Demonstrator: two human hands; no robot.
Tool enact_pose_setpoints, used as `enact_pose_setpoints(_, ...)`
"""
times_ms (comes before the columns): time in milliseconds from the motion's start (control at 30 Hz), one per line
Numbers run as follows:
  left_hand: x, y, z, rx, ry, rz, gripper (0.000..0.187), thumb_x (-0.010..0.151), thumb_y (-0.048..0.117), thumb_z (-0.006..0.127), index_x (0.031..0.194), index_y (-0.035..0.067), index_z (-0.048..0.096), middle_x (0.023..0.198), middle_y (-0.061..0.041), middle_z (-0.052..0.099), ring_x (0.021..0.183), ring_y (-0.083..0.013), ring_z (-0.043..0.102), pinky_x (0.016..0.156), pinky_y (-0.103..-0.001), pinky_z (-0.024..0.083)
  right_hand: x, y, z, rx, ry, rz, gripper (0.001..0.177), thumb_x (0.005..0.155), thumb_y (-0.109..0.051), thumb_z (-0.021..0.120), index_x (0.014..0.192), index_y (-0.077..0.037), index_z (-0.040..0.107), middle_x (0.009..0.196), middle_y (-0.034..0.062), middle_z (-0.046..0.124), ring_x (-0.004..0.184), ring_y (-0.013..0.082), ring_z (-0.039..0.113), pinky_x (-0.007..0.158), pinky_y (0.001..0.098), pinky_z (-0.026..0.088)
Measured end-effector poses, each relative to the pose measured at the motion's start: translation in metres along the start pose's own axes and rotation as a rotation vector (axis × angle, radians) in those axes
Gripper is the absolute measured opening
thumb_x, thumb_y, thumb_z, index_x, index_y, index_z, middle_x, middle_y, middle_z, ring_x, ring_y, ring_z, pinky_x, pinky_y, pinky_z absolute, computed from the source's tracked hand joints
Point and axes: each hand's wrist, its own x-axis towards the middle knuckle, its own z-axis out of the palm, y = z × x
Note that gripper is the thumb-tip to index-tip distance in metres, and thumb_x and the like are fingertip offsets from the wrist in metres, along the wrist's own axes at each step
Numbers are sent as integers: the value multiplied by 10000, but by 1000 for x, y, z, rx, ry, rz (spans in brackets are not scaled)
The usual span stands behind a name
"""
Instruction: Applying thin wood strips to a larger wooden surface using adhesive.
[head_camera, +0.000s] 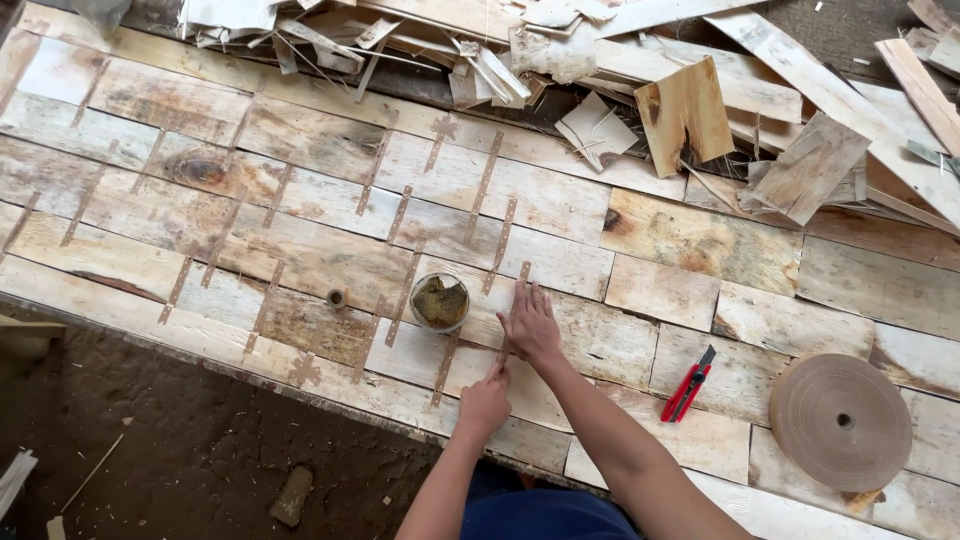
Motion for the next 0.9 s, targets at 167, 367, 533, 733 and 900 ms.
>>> enact_pose_setpoints(167, 8, -4, 11, -45, -45, -11, 632, 942, 89, 443, 1566, 128, 346, 1663, 73, 142, 1039, -340, 663, 914, -530, 504, 26, 1, 4, -16, -17, 3, 888, 1043, -634, 262, 1624, 15, 90, 1684, 201, 175, 1573, 336, 131, 1274, 475, 94)
enact_pose_setpoints(367, 17, -4, 22, -63, -69, -38, 607, 996, 97, 391, 1586, 144, 255, 1720, 132, -20, 1033, -368, 629, 833, -565, 484, 35, -1, 4, 9, -60, 30, 918, 1034, -636, 263, 1616, 18, -11, 1714, 187, -2, 1588, 305, 10, 1277, 443, 53)
enact_pose_setpoints(533, 24, -3, 21, -3, -136, -71, 657, 994, 67, 370, 1620, 139, 180, 1722, 137, -50, 1034, -318, 633, 858, -510, 501, 45, 1, -6, 32, -59, 62, 925, 1032, -650, 209, 1604, 32, -38, 1708, 212, -21, 1590, 288, 5, 1286, 386, 60)
enact_pose_setpoints(733, 24, -6, 30, -71, -64, -65, 677, 945, 22, 381, 1595, 138, 229, 1712, 146, 36, 930, -348, 655, 812, -512, 500, 30, -4, -21, 92, -155, 86, 839, 1055, -578, 209, 1620, -19, -61, 1715, 191, -9, 1590, 302, 25, 1284, 422, 96)
enact_pose_setpoints(900, 21, -3, 27, -35, -105, -79, 651, 991, 65, 385, 1614, 140, 211, 1718, 156, -121, 932, -311, 663, 814, -482, 510, -12, -10, 5, 48, -136, -40, 777, 1076, -533, 204, 1628, -21, 14, 1712, 173, 60, 1585, 324, 25, 1271, 472, 66)
